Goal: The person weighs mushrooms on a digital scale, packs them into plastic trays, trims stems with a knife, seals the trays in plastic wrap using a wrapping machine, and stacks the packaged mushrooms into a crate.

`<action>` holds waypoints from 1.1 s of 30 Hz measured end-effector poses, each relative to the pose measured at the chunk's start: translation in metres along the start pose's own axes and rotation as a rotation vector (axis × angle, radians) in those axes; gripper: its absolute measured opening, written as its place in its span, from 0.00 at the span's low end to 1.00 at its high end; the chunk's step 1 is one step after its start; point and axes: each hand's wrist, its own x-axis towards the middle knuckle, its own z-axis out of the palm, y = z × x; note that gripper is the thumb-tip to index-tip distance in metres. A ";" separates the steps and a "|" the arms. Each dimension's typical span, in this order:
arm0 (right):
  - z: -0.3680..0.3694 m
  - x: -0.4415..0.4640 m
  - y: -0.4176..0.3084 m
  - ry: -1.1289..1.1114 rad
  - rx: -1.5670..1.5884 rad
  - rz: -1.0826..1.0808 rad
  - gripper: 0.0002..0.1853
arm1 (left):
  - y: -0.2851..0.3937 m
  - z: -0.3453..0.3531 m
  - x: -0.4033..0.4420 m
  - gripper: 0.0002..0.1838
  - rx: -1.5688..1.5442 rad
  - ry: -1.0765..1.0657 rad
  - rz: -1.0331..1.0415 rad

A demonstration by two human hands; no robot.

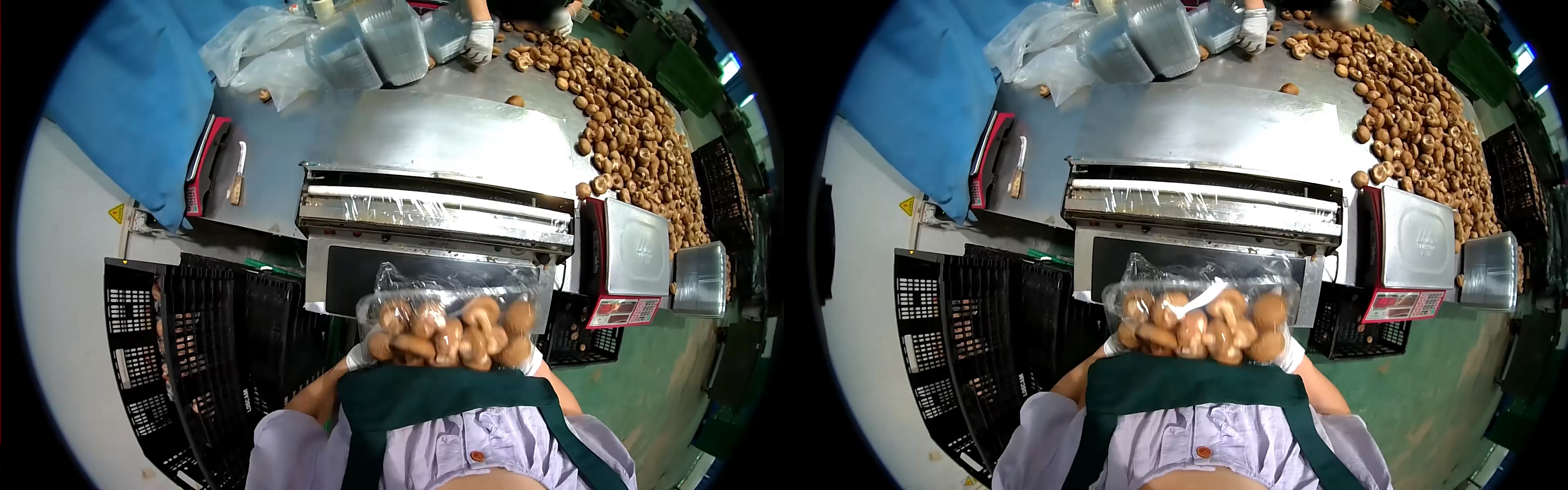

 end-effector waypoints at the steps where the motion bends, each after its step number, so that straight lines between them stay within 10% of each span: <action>1: 0.030 -0.001 0.034 -0.131 0.542 0.183 0.16 | -0.002 0.006 0.000 0.18 -0.006 -0.053 -0.035; 3: 0.071 0.002 0.083 -0.391 1.631 0.538 0.13 | -0.001 0.018 -0.001 0.17 -0.007 -0.152 -0.088; 6: -0.010 0.039 -0.017 -0.548 0.937 -0.086 0.09 | 0.003 0.030 -0.003 0.17 0.021 -0.257 -0.139; 8: -0.054 0.031 -0.081 -0.349 0.929 0.225 0.11 | 0.008 0.034 -0.001 0.17 0.058 -0.314 -0.163; 11: -0.084 0.043 -0.050 0.269 0.698 0.109 0.17 | 0.019 0.035 0.004 0.16 0.128 -0.403 -0.193; 13: -0.100 0.045 -0.055 0.257 1.579 -0.426 0.24 | 0.026 0.036 0.005 0.16 0.166 -0.451 -0.213; 15: -0.107 0.066 -0.074 -0.398 1.371 -0.976 0.27 | 0.030 0.038 0.005 0.16 0.187 -0.495 -0.229; 17: -0.085 0.073 -0.112 -0.785 1.296 -0.915 0.29 | 0.035 0.037 0.003 0.16 0.206 -0.514 -0.221; 24: -0.044 0.047 -0.101 -1.084 1.652 0.459 0.29 | 0.048 0.042 0.025 0.15 0.411 -0.301 -0.020; 27: -0.016 0.057 -0.067 -1.255 1.590 0.485 0.33 | 0.108 0.043 0.039 0.15 0.626 0.031 -0.313; 33: 0.013 0.075 -0.037 -1.857 1.987 1.068 0.23 | 0.200 0.080 0.006 0.19 0.980 -0.143 0.180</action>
